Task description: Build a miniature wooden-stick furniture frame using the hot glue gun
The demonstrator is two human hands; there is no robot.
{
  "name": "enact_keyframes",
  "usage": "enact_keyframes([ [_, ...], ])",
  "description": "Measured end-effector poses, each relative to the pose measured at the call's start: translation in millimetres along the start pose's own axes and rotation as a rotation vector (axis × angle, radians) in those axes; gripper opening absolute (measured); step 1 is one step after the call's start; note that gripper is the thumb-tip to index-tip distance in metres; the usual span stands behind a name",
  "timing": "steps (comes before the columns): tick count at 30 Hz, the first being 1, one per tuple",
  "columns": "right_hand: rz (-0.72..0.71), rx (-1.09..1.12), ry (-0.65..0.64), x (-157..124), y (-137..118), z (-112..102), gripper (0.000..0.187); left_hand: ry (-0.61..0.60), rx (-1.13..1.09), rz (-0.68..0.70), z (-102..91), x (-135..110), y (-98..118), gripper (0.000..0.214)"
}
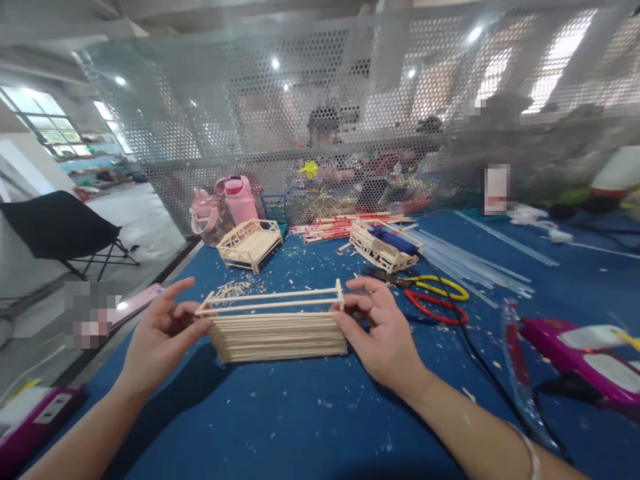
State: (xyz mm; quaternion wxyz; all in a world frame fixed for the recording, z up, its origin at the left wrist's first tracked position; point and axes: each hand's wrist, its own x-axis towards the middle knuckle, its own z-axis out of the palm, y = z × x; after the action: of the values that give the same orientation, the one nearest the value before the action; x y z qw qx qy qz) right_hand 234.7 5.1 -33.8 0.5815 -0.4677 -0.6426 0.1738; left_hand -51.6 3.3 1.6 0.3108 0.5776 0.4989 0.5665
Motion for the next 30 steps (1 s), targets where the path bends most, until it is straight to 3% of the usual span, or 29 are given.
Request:
enact_keyframes([
  [6, -0.033, 0.023, -0.063, 6, -6, -2, 0.015, 0.097, 0.096, 0.211, -2.9, -5, -10, 0.047],
  [10, -0.004, 0.158, -0.114, 6, -6, -2, 0.013, 0.332, 0.373, 0.683, -0.8, -15, -5, 0.025],
  [12, 0.003, 0.213, -0.147, 6, -6, -2, 0.018, 0.336, 0.529, 0.916, 11.3, -22, 3, 0.014],
  [14, -0.016, 0.234, -0.159, 7, -7, -3, 0.019, 0.249, 0.646, 1.030, 31.5, -28, 11, 0.006],
  [16, -0.032, 0.254, -0.167, 7, -7, -4, 0.019, 0.195, 0.764, 1.044, 54.5, -30, 17, 0.006],
  [20, -0.056, 0.312, -0.183, 8, -4, -4, 0.027, 0.241, 0.952, 1.036, 84.5, -27, 19, 0.014],
  [24, -0.077, 0.375, -0.199, 10, 4, -2, 0.039, 0.264, 1.011, 1.139, 88.8, -22, 11, 0.015],
  [30, -0.106, 0.406, -0.218, 10, 11, -5, 0.042, 0.271, 1.048, 1.091, 91.8, -23, 3, 0.020],
])
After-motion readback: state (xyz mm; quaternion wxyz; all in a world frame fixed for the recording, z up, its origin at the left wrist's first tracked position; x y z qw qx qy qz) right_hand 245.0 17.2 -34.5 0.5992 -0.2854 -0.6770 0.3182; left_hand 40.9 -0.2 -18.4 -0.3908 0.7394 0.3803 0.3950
